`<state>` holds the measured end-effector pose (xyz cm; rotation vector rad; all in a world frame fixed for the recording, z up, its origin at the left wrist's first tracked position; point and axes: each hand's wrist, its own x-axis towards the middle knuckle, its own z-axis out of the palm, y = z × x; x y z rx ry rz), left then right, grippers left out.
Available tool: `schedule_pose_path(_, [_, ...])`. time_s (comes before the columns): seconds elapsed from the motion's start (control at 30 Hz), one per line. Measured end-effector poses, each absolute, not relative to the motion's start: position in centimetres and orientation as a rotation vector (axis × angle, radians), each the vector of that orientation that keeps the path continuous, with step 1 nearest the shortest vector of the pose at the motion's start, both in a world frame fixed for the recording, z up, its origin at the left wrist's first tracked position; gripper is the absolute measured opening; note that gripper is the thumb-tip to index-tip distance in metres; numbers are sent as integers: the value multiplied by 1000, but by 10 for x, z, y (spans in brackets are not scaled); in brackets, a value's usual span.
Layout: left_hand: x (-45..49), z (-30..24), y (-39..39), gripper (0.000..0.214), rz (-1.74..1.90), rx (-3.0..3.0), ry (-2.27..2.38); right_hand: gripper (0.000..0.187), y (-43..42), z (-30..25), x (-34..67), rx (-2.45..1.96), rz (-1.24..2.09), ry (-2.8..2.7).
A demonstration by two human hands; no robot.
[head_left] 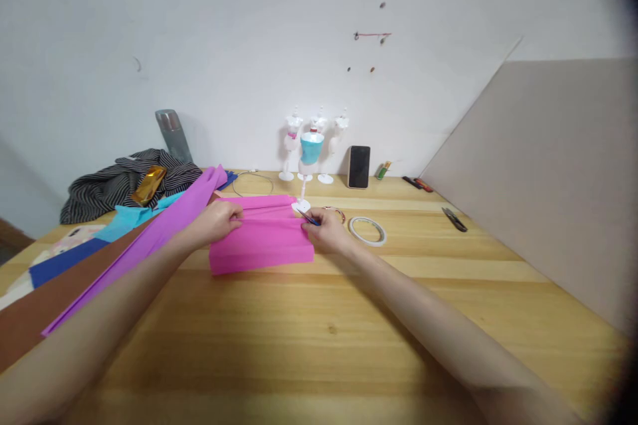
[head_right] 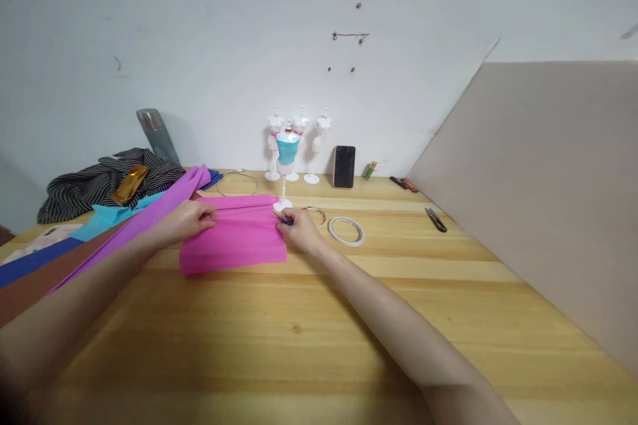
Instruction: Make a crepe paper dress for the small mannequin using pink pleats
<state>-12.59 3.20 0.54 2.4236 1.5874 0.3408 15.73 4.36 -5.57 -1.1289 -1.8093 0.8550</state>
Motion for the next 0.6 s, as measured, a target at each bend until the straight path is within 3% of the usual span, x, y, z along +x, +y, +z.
schedule_pose_path(0.17, [-129, -2, 52, 15, 373, 2477, 1700, 10, 80, -72, 143, -1124, 879, -1705])
schedule_pose_path(0.37, [-133, -22, 6, 21, 104, 2831, 1567, 6, 55, -78, 164, -1044, 705, -1959])
schedule_pose_path(0.6, [-136, -58, -53, 15, -120, 3105, 1215, 25, 11, -82, 182, -766, 534, -2408])
